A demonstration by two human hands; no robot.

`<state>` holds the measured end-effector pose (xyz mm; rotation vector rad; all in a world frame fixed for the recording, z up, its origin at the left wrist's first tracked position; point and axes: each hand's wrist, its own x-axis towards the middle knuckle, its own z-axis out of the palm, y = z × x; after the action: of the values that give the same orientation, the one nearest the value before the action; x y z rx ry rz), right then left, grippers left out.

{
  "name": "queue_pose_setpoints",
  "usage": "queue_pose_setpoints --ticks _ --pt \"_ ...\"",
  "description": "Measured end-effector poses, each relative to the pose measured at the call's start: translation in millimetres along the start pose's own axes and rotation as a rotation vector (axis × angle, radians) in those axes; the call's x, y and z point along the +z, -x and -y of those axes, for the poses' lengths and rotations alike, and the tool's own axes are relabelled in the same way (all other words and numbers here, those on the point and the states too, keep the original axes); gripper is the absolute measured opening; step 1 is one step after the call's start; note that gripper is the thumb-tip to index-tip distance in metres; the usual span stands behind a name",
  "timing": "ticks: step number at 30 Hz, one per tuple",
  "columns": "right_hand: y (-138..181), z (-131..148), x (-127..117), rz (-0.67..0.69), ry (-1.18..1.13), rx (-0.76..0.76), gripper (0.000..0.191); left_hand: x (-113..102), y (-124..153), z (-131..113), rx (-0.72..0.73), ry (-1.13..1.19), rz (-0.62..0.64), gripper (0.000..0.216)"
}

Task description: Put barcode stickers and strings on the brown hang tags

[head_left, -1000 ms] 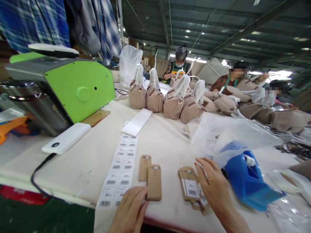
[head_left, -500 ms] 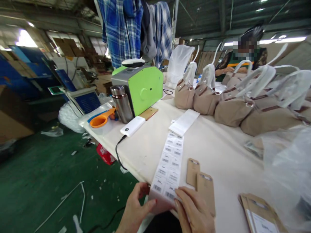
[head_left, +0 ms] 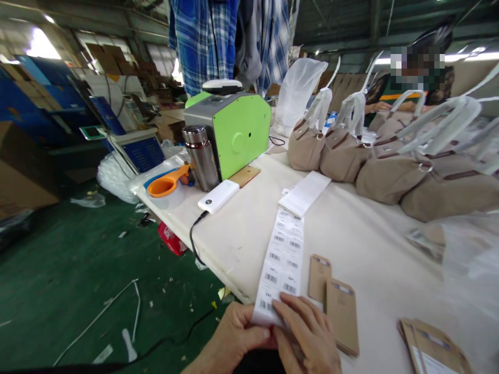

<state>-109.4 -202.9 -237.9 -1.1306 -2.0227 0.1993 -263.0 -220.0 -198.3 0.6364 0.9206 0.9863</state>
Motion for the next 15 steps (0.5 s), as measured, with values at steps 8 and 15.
queue_pose_setpoints --ticks 8,15 --pt "-9 -2 -10 0.07 -0.089 0.042 0.02 3 -8 -7 0.008 -0.142 0.013 0.022" --pt "-13 -4 -11 0.136 -0.126 0.102 0.016 -18 -11 8 0.118 -0.424 -0.007 0.019"
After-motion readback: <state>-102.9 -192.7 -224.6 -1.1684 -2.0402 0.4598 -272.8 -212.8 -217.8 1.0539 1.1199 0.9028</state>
